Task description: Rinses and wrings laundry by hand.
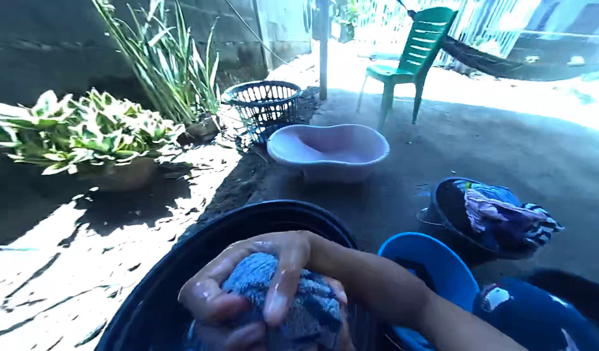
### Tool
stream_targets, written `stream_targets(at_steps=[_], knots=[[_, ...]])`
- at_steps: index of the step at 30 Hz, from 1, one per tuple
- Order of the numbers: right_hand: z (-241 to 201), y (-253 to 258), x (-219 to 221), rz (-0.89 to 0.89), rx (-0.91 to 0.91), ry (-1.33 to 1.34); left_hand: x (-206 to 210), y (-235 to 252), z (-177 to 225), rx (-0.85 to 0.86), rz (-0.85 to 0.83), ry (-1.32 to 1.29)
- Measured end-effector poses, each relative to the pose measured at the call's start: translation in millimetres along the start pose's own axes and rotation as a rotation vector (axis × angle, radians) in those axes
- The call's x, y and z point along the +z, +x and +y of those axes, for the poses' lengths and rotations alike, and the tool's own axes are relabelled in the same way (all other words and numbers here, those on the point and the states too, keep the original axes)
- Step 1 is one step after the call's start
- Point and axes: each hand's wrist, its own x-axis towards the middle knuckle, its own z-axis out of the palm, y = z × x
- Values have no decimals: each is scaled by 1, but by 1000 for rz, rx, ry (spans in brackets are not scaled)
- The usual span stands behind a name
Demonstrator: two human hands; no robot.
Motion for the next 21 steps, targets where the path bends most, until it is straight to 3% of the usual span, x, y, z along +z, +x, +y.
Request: stream_targets(at_steps=[2, 3, 5, 8, 13, 16, 18, 21], knots=[[-16, 1, -9, 4, 237, -215, -17, -9, 0, -4, 48, 230], [-25, -1, -9, 73, 363, -339, -17, -13, 0, -5, 165, 394], [-41, -6, -7, 314, 638, -637, -18, -9, -7, -6, 455, 597], [-34, -7, -23, 639, 921, -984, -27, 13, -19, -21, 782, 623], [-5, -25, -56, 956, 980, -1287, -49, 32, -38, -55, 1230, 894], [12, -36, -58, 1206, 970, -1376, -46, 36, -54, -151, 1265, 1155], [34, -42, -60, 1353, 964, -1442, -63, 23, -73, -314, 1263, 1290], [49, -46, -66, 1337, 967, -1512, -78, 21, -80, -234, 1447, 1293]])
